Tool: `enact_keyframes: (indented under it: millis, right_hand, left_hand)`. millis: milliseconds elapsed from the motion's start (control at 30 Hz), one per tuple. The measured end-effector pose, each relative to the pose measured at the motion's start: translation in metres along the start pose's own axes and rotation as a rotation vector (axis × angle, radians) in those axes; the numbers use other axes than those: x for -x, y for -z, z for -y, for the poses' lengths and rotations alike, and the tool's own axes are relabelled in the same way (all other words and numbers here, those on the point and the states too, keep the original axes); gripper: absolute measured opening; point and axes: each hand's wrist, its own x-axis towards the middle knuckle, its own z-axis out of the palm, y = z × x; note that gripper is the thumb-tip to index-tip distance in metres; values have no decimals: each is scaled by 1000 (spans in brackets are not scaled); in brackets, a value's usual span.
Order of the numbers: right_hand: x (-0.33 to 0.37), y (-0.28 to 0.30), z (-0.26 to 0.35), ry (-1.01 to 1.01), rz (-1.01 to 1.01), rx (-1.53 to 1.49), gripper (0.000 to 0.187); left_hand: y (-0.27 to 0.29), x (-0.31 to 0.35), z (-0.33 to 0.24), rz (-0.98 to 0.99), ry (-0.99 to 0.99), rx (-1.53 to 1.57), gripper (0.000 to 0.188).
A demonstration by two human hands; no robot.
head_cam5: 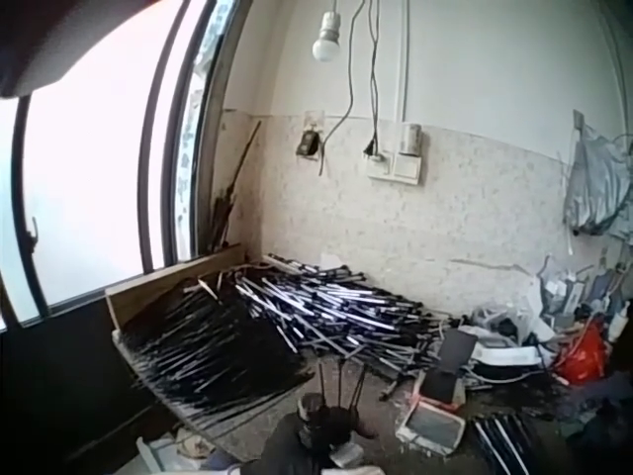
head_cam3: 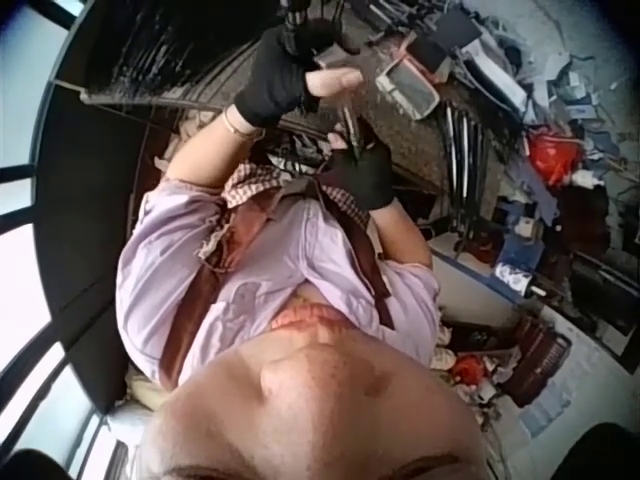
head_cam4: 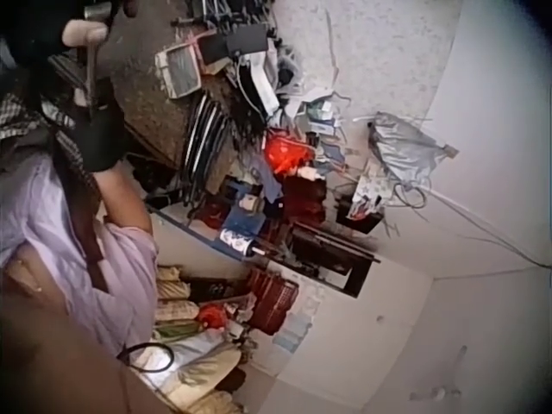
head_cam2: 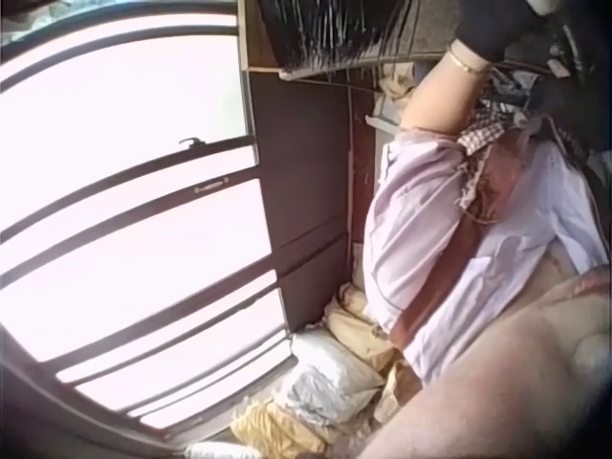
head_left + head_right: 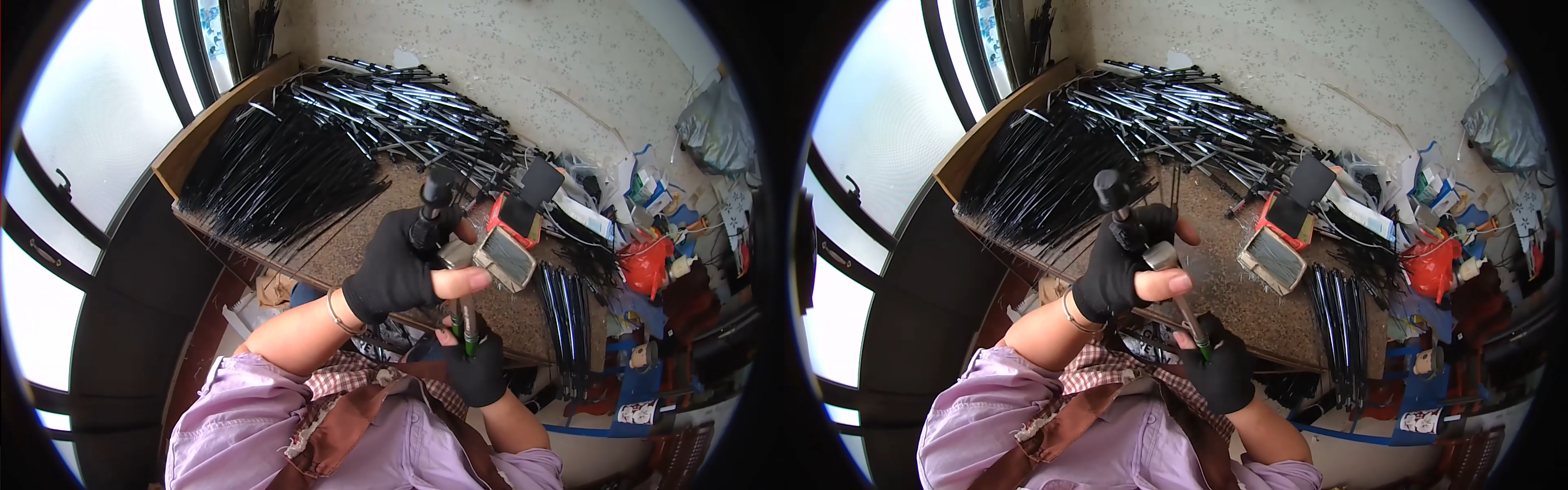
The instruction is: The recorder bundles several thin plastic rods and uses a heating machine to seal or join them at one end.
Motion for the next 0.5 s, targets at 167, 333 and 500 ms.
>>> enact_keyframes:
  millis: [167, 333, 500]
  right_hand:
    - [8, -2, -4, 62, 34, 80, 20]
    - [-7, 32, 1, 7, 151, -239, 27]
    - [-38, 50, -88, -259, -39, 451, 45]
  left_hand:
    - [-2, 3, 6, 40, 27, -32, 47]
    - [5, 0, 6, 134, -60, 105, 46]
    - [11, -3, 19, 19, -26, 97, 73]
